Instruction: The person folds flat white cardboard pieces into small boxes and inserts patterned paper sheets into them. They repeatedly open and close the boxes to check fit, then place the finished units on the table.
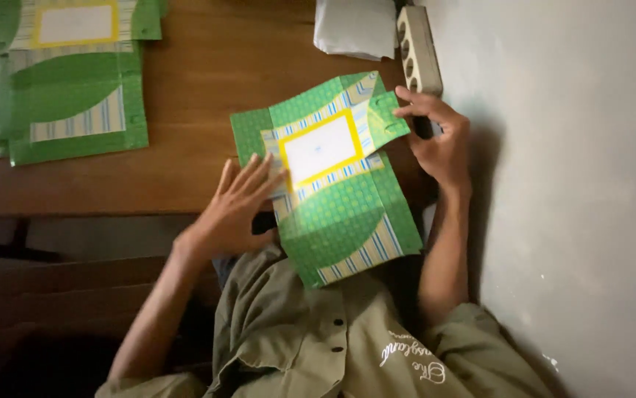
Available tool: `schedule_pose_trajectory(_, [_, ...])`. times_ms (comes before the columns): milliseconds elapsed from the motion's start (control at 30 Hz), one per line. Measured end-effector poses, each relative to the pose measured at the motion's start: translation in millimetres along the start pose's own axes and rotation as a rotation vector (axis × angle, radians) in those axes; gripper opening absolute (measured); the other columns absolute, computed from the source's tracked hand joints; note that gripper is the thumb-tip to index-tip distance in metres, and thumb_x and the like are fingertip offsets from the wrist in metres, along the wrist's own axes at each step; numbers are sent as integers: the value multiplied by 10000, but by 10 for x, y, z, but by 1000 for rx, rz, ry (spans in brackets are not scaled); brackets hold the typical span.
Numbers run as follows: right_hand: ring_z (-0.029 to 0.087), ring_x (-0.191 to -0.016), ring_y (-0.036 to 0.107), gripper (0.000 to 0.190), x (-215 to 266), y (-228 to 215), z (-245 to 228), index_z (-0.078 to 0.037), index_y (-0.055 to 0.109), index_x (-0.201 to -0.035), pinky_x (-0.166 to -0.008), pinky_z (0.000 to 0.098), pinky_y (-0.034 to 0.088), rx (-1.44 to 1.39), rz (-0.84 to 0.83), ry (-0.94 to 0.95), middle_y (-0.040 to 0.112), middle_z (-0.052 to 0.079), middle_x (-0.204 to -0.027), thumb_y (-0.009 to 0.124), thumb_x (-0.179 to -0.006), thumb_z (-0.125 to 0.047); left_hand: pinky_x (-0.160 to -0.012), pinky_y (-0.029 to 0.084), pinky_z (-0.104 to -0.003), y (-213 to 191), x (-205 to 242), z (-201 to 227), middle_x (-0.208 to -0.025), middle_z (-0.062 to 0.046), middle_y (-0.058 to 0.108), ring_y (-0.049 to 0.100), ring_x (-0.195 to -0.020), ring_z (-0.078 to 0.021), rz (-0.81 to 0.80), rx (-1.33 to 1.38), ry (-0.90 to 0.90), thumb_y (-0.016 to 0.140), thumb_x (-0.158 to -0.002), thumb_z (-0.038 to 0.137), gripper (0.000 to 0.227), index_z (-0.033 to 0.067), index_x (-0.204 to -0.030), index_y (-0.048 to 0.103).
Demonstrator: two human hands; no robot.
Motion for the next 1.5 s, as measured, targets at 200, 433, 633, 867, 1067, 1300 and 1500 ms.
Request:
schedule_pose_trajectory(200, [332, -1253, 664, 123, -14, 32, -236, -23, 757, -979, -1104, 478, 512, -46, -25, -50, 750, 174, -1205, 797, -916, 75, -1237, 255, -506, 35, 298, 10, -1523, 55, 572, 492, -1444, -183, 472, -82, -6, 709, -855, 196, 616, 370, -1437, 608])
schedule_pose_trajectory(433, [80, -683, 462, 228, -25, -180, 203, -40, 682, -898, -694, 256, 493, -83, 127, 61, 507, 14, -673, 889, -991, -25, -931, 573, -421, -934, 264, -136, -1069, -11, 769, 735, -1024, -259, 860, 20, -56, 742, -933, 198, 37, 195, -898, 756])
schedule_pose_trajectory(633, [64, -690, 520, 59, 77, 181, 237, -57, 703, -916, -663, 239, 484, -158, 78, 347, 574, 3, -695, 748, -950, -40, -918, 556, -368, -1296, 39, -442, -1146, -36, 748, 741, -991, -226, 718, 590, -216, 774, -935, 153, 344, 143, -1268, 689])
schedule_pose_trajectory(867, [93, -552, 555, 78, 409, 500, 700, -49, 746, -889, -572, 266, 493, 69, -24, 470, 640, 43, -603, 810, -873, -91, -928, 464, -659, -630, 128, -773, -1215, -332, 633, 611, -1083, -570, 401, 530, -649, 721, -817, -4, 864, 57, -1572, 304])
schedule_pose_trajectory(1067, [103, -533, 594, 92, 443, 492, 860, -34, 752, -922, -539, 270, 502, 125, 35, 392, 653, 48, -601, 814, -900, -99, -727, 492, -589, -710, -22, -806, -818, -265, 691, 682, -800, -490, 406, 416, -618, 737, -758, -64, 992, 76, -1609, 246])
schedule_pose_trajectory(1300, [265, -566, 661, 226, 553, 551, 1111, -76, 755, -946, -538, 387, 514, 231, 78, 395, 664, 112, -635, 746, -979, -300, -811, 506, -631, -594, -283, -1039, -959, -280, 689, 684, -963, -527, 419, 404, -561, 729, -793, 35, 817, 123, -1536, 401])
schedule_pose_trajectory(1500, [262, -619, 654, 135, 566, 586, 1019, -102, 749, -983, -590, 393, 509, 231, 62, 384, 651, 108, -667, 739, -974, -237, -756, 445, -498, -657, -45, -684, -1112, -218, 674, 569, -831, -375, 471, 450, -461, 622, -630, -33, 1104, 99, -1645, 209])
Point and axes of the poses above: each hand's wrist, its own x-axis away from the middle knuckle, its own y-axis out of the palm, z = x × y, the point moved 10 cm from there along -x, towards the middle knuckle
